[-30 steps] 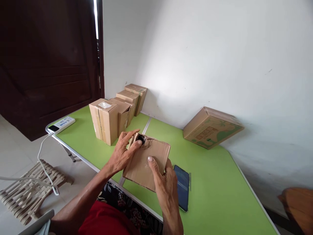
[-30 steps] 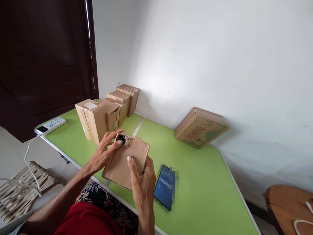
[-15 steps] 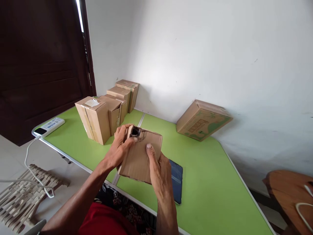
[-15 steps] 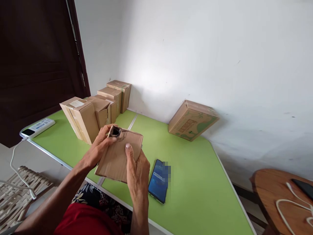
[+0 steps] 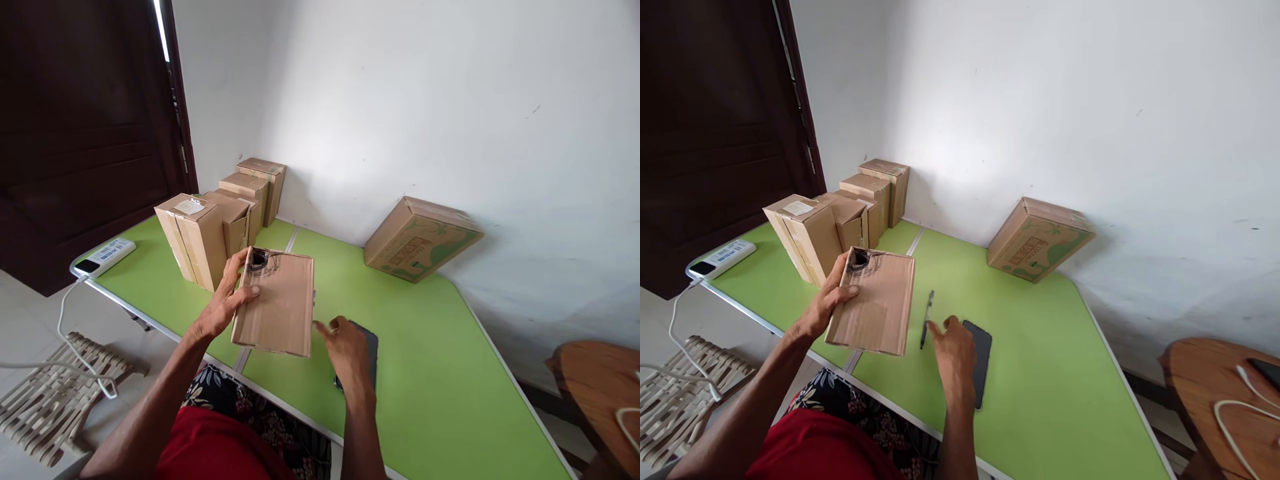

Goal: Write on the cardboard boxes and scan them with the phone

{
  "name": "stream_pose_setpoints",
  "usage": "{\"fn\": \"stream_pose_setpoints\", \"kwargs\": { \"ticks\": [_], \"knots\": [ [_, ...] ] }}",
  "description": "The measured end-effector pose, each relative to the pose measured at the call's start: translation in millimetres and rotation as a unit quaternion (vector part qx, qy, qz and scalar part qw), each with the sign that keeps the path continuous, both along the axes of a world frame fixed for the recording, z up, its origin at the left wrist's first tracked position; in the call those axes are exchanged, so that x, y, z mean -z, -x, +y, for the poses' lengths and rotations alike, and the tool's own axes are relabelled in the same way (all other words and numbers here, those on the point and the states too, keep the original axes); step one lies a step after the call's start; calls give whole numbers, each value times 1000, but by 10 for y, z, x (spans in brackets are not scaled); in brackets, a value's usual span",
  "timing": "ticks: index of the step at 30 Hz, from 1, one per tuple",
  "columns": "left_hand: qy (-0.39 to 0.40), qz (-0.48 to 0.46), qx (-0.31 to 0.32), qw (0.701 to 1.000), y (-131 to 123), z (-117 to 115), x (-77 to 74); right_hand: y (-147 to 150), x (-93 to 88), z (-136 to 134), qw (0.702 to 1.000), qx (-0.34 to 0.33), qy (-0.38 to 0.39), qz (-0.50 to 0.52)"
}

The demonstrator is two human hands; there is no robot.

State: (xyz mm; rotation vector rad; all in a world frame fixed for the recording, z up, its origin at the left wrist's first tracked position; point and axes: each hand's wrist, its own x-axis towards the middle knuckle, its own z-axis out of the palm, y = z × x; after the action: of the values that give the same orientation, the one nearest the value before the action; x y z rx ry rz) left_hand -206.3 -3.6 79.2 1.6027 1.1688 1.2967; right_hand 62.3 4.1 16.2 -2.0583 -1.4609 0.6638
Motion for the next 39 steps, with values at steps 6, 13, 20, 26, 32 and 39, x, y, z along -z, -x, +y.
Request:
{"fn": "stream_pose_setpoints", "kwargs": {
  "ticks": [6,13,20,26,32,39],
  "knots": [
    [19,-26,19,999,-65,-16,5,167,161,44,997,-43,8,63],
    [26,-23,43,998,-86,-86,-47,172,-575,-86,930,52,-247,268],
    [-4,20,40,999,-114,-157,-98,781,-1065,-344,783,-178,-366,471],
    [-26,29,39,998,-139,-201,-105,790,-882,-397,834,-167,-378,366],
    [-29,40,30,998,-173,-217,-125,757,-956,-437,865,-175,-372,288],
    [-29,46,22,998,-176,-246,-138,770,-1039,-449,878,-179,-375,238]
  ]
}}
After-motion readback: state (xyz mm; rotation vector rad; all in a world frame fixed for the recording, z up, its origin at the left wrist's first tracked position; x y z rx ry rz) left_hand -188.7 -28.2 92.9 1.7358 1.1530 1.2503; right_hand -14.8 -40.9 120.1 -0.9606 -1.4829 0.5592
